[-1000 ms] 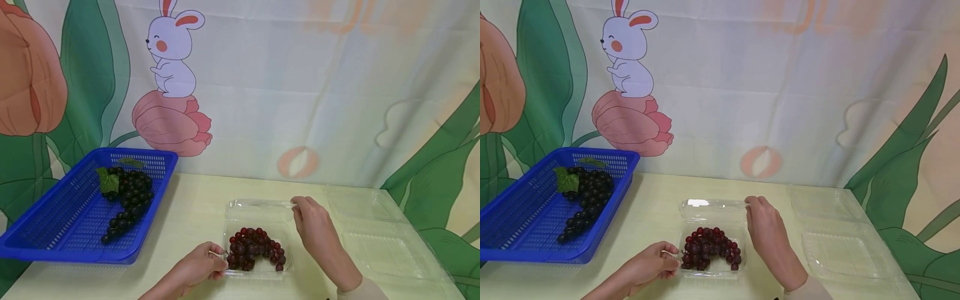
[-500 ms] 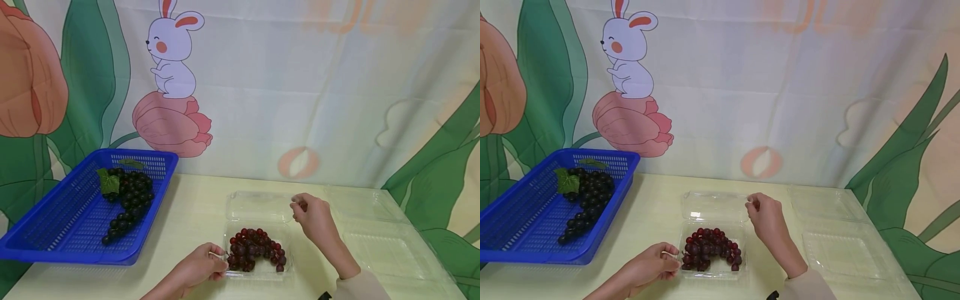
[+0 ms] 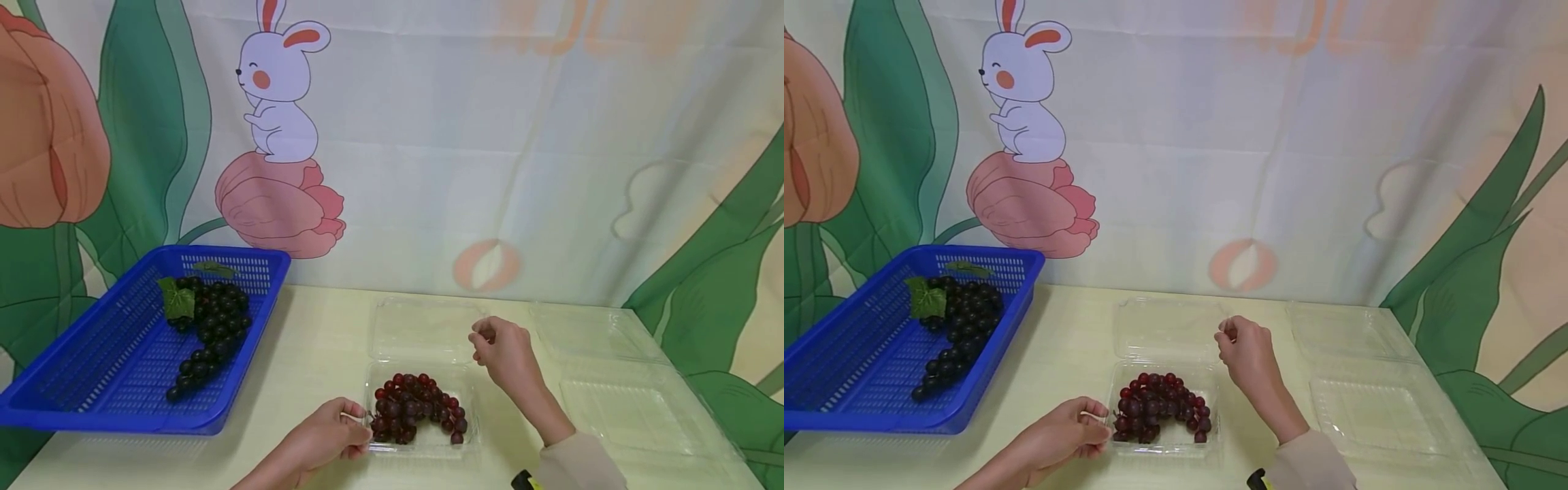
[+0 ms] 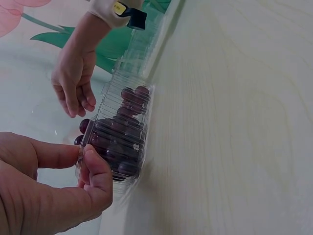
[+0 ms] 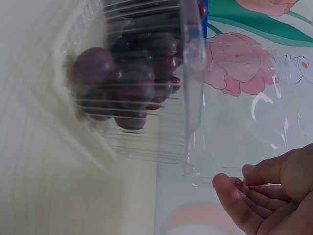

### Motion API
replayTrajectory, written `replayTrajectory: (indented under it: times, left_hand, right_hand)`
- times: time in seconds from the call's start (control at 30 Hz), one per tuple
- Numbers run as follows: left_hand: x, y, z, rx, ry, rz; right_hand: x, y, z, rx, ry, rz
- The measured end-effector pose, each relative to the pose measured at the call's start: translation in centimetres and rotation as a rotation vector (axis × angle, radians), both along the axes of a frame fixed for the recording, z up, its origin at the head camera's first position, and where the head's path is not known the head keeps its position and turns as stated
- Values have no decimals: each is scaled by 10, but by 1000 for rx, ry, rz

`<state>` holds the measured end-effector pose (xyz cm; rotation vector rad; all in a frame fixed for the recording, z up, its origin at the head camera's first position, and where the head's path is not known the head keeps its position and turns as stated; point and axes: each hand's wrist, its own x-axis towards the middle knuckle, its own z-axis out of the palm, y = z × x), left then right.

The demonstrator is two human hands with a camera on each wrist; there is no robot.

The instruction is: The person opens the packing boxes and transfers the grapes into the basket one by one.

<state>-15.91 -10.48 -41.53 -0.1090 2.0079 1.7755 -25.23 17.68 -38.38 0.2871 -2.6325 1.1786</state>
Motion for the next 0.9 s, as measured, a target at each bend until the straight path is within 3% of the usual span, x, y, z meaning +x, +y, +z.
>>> replayTrajectory:
  times: [0.4, 0.9]
  left_hand:
    - [-2, 2, -3, 18, -9, 16]
    - [-3, 3, -2, 0, -22, 34]
  right_hand:
    - [-10, 3, -17, -95, -84, -20]
    - [-17, 7, -27, -175, -199, 1]
